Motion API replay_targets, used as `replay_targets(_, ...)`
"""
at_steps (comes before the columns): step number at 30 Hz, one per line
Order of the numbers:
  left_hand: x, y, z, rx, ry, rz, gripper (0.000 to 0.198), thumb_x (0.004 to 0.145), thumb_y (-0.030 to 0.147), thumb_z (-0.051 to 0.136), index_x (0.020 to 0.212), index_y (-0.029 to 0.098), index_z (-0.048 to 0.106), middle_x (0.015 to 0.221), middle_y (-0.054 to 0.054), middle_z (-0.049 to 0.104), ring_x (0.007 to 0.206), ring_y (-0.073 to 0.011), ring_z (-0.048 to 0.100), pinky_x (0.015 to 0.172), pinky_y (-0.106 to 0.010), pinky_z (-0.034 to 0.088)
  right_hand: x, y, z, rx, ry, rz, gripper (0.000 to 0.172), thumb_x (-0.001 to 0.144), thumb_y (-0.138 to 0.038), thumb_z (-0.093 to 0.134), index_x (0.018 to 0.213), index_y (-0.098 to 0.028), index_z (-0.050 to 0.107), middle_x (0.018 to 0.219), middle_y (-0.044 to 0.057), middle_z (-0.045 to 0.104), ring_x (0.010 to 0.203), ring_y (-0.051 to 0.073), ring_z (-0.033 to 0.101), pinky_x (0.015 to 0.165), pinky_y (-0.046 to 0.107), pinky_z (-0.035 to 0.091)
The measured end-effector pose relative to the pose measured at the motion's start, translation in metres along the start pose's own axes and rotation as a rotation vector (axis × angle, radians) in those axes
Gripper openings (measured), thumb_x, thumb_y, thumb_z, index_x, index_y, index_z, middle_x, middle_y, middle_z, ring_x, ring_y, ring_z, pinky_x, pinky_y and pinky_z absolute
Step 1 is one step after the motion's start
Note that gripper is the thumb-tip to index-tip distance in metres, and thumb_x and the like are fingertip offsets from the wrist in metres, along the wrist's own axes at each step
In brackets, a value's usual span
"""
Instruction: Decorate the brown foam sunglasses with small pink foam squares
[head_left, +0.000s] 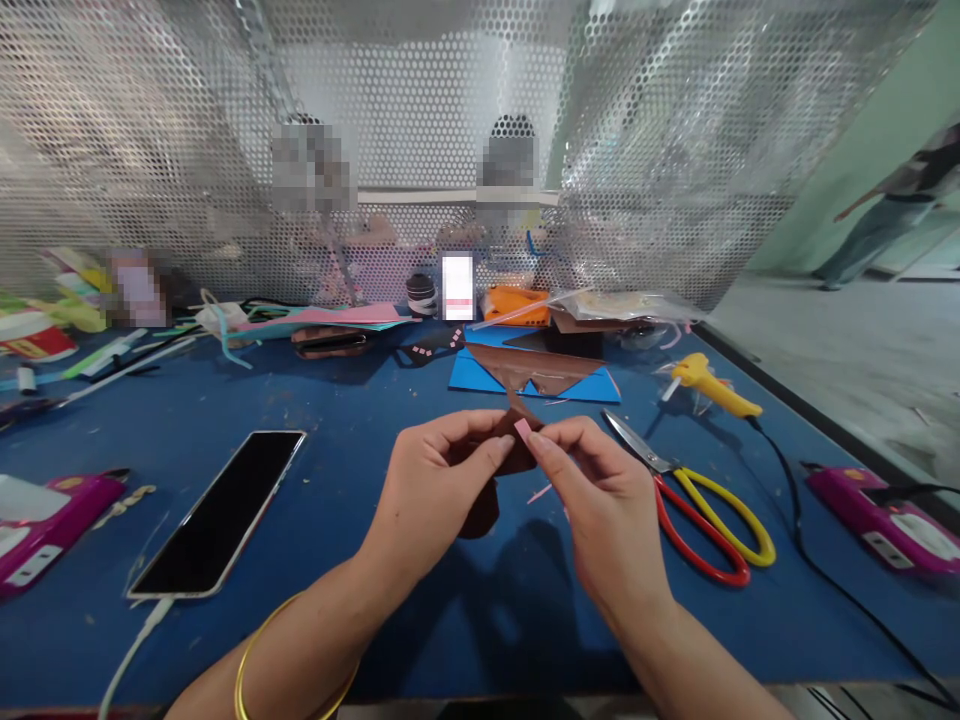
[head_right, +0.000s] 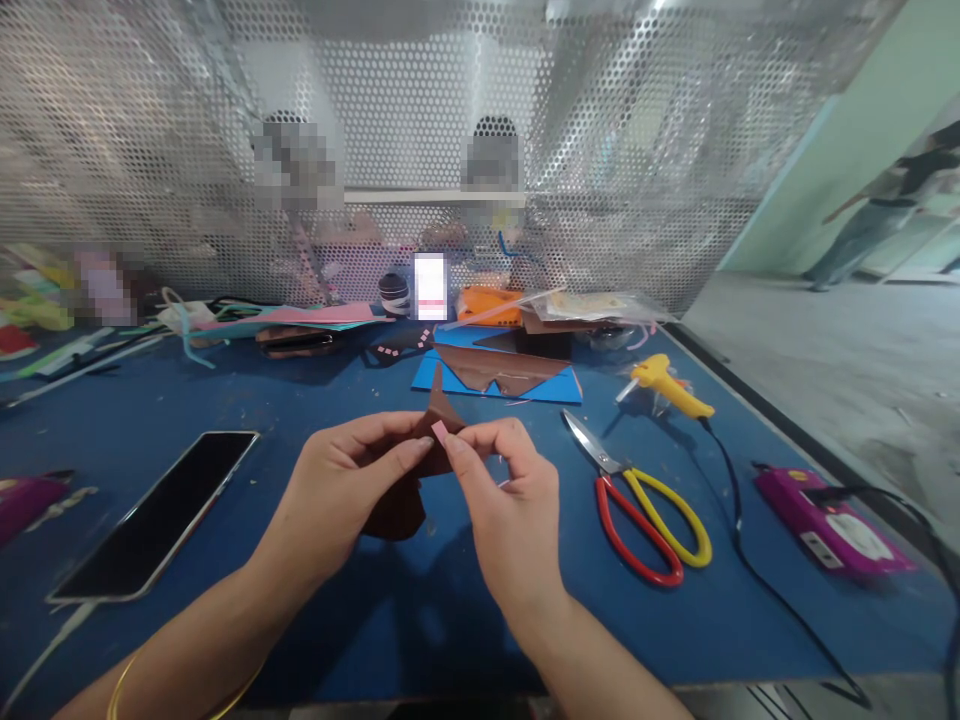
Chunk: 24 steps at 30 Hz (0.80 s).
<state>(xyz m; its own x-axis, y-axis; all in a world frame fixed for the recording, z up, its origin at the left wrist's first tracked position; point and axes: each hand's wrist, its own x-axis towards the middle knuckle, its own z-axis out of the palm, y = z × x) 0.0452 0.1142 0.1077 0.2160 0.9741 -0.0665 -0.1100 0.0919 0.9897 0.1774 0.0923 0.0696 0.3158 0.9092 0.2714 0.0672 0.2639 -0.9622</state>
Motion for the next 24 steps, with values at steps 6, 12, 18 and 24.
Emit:
replay_targets(6,0.0011,-0.0013,-0.0004,-0.004,-0.006,-0.002,0.025,0.08,0.028,0.068,0.101,0.016,0.076,0.048,0.002,0.059,0.031,-0.0047,0.037,0.031,-0.016,0.028,0.0013,-0.0004,0.0001,-0.008,0.012,0.015,0.018,0.083,-0.039,0.071,0.076,-0.023,0.069,0.072,-0.004,0.062,0.072,0.012,0.057,0.07,0.027,0.046)
replay_targets(12,0.001,-0.0006,-0.001,0.001,-0.02,0.004,0.025,0.08,0.027,0.068,0.101,0.017,0.076,0.06,-0.003,0.069,0.031,-0.0033,0.037,0.031,-0.015,0.028,0.0016,-0.0015,0.0,-0.033,0.004,-0.006,0.018,0.083,-0.038,0.071,0.076,-0.022,0.068,0.074,-0.002,0.063,0.073,0.013,0.056,0.069,0.028,0.046)
replay_targets(18,0.0012,-0.0001,-0.0014,0.001,-0.024,0.002,0.024,0.08,0.026,0.068,0.1,0.017,0.077,0.055,0.0,0.066,0.031,-0.0031,0.037,0.031,-0.014,0.028,0.0024,-0.0047,-0.0016,-0.077,0.001,-0.022,0.018,0.083,-0.036,0.071,0.073,-0.022,0.067,0.073,-0.002,0.063,0.072,0.013,0.055,0.068,0.027,0.045)
replay_targets(24,0.0004,0.0015,-0.0015,0.027,-0.021,-0.01,0.022,0.081,0.024,0.066,0.1,0.019,0.077,0.058,0.0,0.067,0.032,-0.0032,0.039,0.032,-0.015,0.03,0.0036,-0.0088,-0.0017,-0.114,-0.004,-0.014,0.019,0.083,-0.035,0.069,0.072,-0.021,0.066,0.072,-0.002,0.062,0.071,0.013,0.055,0.069,0.027,0.044)
